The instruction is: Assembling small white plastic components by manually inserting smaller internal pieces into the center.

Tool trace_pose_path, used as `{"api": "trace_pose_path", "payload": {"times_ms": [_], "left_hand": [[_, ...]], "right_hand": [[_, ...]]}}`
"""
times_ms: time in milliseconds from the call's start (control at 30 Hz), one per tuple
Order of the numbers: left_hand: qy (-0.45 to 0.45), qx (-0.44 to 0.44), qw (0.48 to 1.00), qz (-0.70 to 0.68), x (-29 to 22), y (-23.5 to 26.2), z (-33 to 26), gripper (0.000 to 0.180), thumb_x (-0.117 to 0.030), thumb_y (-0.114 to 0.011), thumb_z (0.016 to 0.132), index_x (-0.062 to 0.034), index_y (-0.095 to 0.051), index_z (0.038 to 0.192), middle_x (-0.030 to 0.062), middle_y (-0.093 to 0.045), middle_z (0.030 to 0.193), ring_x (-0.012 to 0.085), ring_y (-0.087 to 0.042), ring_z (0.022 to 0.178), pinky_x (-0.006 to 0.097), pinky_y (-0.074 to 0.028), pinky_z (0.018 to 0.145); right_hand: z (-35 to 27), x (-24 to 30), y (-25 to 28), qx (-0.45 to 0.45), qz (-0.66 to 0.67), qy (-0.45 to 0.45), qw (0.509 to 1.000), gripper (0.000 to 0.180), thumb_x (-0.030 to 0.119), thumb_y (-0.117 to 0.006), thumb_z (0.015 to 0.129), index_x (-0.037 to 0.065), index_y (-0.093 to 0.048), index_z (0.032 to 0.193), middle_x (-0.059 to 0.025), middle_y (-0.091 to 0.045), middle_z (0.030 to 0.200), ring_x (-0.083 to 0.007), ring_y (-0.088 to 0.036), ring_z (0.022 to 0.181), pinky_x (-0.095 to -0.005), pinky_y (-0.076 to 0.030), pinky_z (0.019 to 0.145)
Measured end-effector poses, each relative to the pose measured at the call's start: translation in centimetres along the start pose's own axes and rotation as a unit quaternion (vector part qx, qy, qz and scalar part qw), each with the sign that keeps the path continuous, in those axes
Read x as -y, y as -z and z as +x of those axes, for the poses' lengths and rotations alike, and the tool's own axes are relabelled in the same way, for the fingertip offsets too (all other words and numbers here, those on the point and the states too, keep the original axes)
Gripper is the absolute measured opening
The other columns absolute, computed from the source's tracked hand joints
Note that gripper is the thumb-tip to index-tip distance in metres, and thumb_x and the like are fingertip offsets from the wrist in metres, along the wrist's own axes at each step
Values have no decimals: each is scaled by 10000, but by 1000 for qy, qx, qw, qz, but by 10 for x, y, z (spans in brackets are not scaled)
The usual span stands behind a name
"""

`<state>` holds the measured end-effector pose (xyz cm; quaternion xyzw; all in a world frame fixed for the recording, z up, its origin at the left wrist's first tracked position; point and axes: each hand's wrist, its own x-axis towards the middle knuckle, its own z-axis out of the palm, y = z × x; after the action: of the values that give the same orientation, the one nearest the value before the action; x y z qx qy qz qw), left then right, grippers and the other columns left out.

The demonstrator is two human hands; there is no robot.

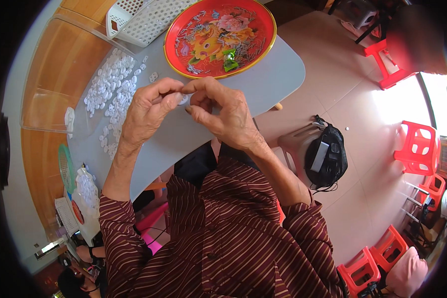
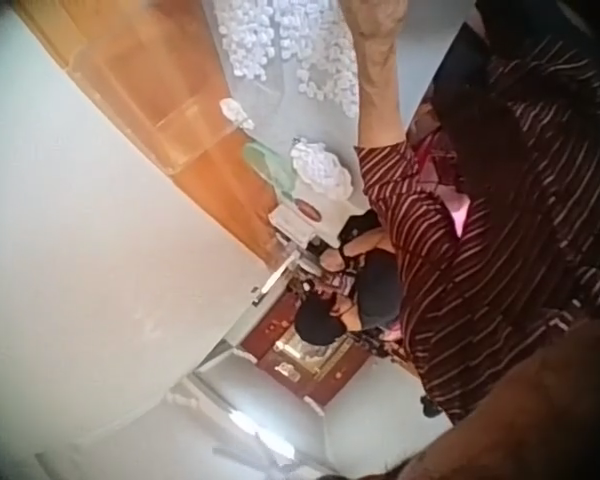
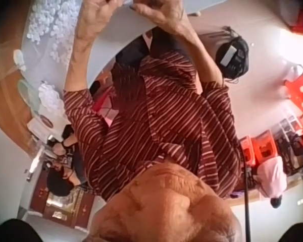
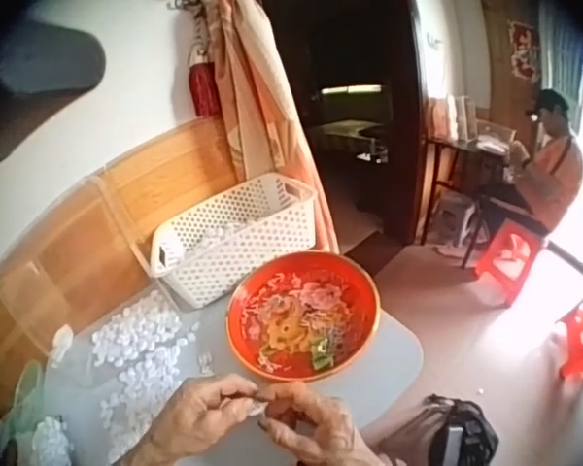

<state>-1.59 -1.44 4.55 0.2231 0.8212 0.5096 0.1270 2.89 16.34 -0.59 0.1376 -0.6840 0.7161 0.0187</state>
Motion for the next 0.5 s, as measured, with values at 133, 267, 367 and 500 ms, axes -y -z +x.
{"api": "trace_pose_path", "payload": {"times_ms": [133,267,367,500], "left_hand": [[37,2,999,-32,-3,1,0,182,-128,-575,873,24,-606,969,-14,-561,730,58,-491,679,218,-422,615],[39,0,998,-42,1,0,-1,188,-128,-573,878,26,-608,980,-13,-573,741,52,-490,681,214,-425,620],[39,-5,998,-54,1,-2,-1,191,-130,-567,881,24,-610,986,-10,-575,745,56,-491,687,216,-428,628],[27,17,999,-40,-1,-3,0,192,-140,-557,885,17,-611,982,0,-578,744,71,-502,700,232,-434,646]], "right_hand": [[0,4,0,-4,27,-30,999,343,0,-656,802,22,-543,1125,-3,-584,802,-52,-536,727,-192,-459,663],[0,5,0,-1,25,-26,999,339,1,-658,801,23,-543,1119,-3,-582,794,-45,-539,719,-183,-456,659],[1,6,0,4,28,-32,999,337,-1,-655,799,24,-543,1116,-1,-577,788,-43,-537,720,-180,-453,656],[1,4,-1,7,19,-30,999,337,-5,-650,797,26,-545,1115,3,-570,782,-41,-532,718,-181,-449,648]]}}
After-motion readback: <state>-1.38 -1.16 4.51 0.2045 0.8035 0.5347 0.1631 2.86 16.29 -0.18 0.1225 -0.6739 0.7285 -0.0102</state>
